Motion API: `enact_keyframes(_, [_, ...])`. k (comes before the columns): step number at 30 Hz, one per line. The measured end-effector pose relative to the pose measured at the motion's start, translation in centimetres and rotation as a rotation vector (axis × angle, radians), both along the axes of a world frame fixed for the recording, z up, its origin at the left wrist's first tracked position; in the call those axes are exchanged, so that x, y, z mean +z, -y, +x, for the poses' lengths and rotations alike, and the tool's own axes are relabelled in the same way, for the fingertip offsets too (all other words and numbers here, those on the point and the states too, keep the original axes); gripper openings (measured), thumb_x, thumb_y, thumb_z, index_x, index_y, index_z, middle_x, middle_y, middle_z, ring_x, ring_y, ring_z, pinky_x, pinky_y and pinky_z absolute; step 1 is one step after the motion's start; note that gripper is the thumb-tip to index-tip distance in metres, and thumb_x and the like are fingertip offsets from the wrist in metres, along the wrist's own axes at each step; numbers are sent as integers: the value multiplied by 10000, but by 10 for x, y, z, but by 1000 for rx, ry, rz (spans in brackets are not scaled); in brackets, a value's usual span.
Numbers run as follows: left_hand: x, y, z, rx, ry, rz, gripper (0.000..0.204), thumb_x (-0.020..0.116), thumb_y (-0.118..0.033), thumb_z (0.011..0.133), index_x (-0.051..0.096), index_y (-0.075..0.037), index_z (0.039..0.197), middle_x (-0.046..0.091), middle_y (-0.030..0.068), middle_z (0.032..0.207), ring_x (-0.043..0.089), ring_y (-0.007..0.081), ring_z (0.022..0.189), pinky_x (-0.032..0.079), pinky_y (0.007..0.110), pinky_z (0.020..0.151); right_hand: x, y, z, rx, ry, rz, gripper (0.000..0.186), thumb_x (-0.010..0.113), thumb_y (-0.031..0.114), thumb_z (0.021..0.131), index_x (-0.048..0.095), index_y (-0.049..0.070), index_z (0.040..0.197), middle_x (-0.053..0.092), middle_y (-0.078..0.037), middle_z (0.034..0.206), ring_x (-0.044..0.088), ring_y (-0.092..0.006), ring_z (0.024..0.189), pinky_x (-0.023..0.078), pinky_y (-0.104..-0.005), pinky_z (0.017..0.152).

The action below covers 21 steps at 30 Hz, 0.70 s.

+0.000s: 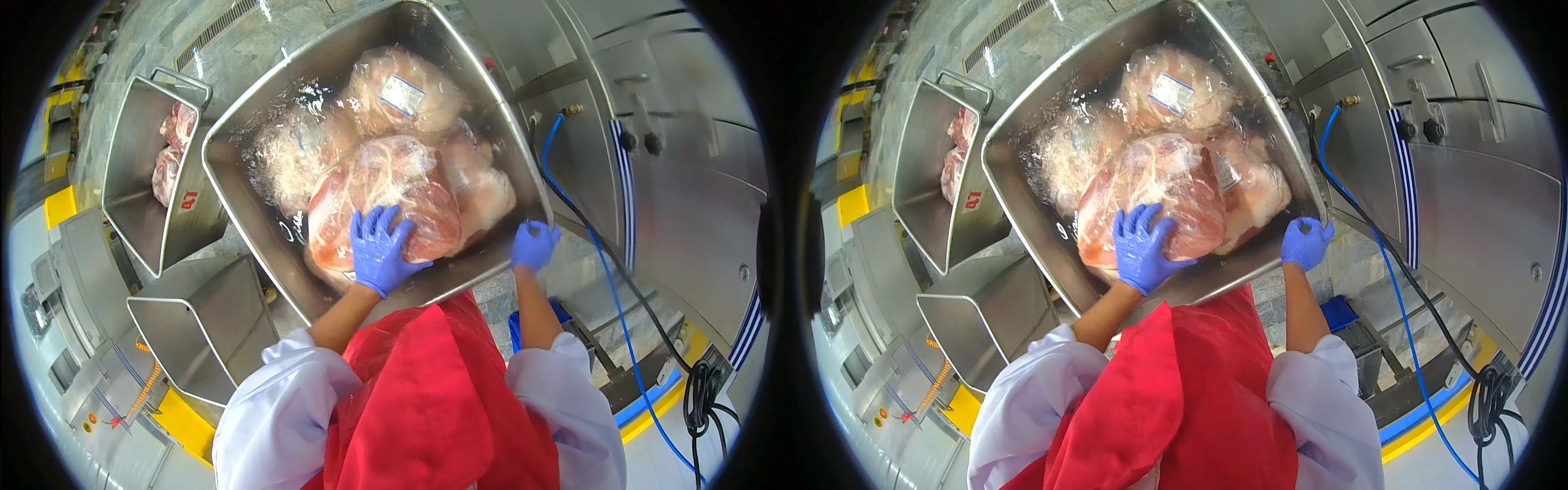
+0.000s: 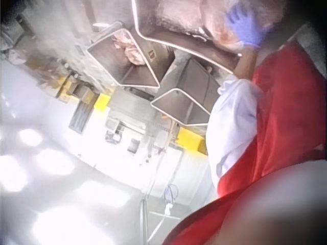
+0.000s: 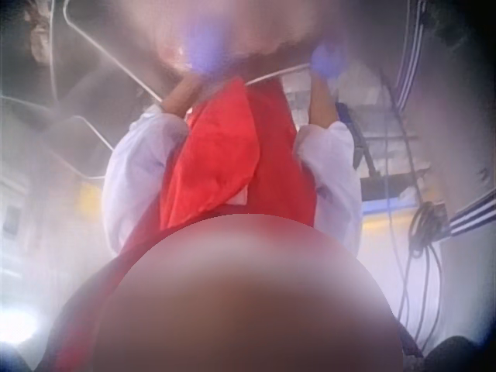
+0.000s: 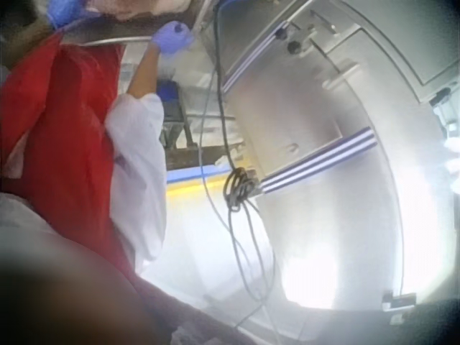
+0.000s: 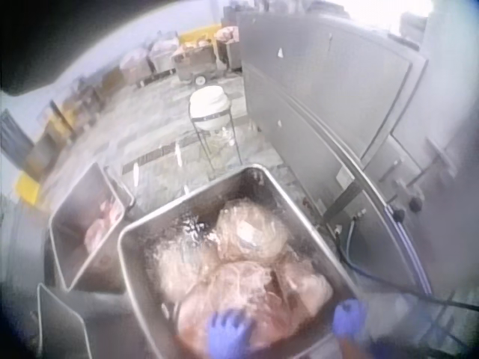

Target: The person uses a knife to trim and cut large pieces of raw meat inside a stainless steel bin. They separate the meat into smaller portions and place them into the bin, occasionally adjusting the pieces with gloved hands.

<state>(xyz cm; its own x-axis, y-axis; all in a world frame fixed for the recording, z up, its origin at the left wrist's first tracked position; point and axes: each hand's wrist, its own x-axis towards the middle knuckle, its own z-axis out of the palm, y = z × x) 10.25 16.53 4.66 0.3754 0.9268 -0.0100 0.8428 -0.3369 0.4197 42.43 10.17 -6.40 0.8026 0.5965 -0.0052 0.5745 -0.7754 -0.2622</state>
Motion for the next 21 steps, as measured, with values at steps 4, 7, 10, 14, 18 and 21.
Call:
enact_keyframes(4, [-70, 34, -1, 6, -87, 2, 673, 850, -480, 665, 655, -275, 1276, 430, 149, 1552, 366, 402, 1435, 229, 589, 1180, 12, -5, -6, -38, -20, 22, 174, 714, 266, 783, 739, 135, 895, 548, -177, 1391, 618, -371, 1166, 527, -462, 939])
enact_keyframes(7, [-93, 23, -16, 72, -43, 6, 719, 785, -388, 785, 534, -279, 1449, 362, 150, 1600, 345, 381, 1457, 235, 550, 1191, 2, 0, -1, -51, -71, 14, 184, 720, 270, 774, 741, 138, 900, 563, -163, 1361, 626, -366, 1149, 532, -464, 933])
enact_keyframes(10, [-98, 4, -53, 129, -109, 68, 701, 738, -303, 850, 469, -251, 1496, 459, 133, 1514, 420, 353, 1390, 301, 507, 1144, -5, 7, 2, -27, -40, 22, 195, 718, 280, 773, 745, 135, 901, 557, -162, 1377, 631, -369, 1140, 534, -466, 930])
enact_keyframes(14, [-113, -7, -65, 177, 1, 128, 616, 735, -187, 836, 531, -213, 1417, 587, 113, 1243, 533, 344, 1163, 390, 495, 1005, 1, 1, -1, -11, -4, 66, 198, 706, 276, 774, 746, 125, 894, 563, -158, 1362, 636, -374, 1122, 538, -465, 917])
enact_keyframes(18, [-132, -12, -62, 334, 248, 117, 452, 763, -132, 808, 613, -97, 1233, 636, 162, 1110, 569, 376, 1078, 431, 488, 962, 7, -7, -5, -11, -9, 84, 192, 698, 269, 768, 747, 120, 878, 575, -155, 1313, 641, -374, 1084, 539, -472, 893])
enact_keyframes(21, [-132, -14, -62, 404, 177, -30, 358, 767, -168, 815, 632, -69, 1132, 647, 168, 1039, 596, 382, 1001, 458, 493, 896, 11, -5, -7, -20, -38, 84, 197, 694, 273, 764, 749, 122, 878, 577, -155, 1297, 643, -371, 1063, 539, -475, 880])
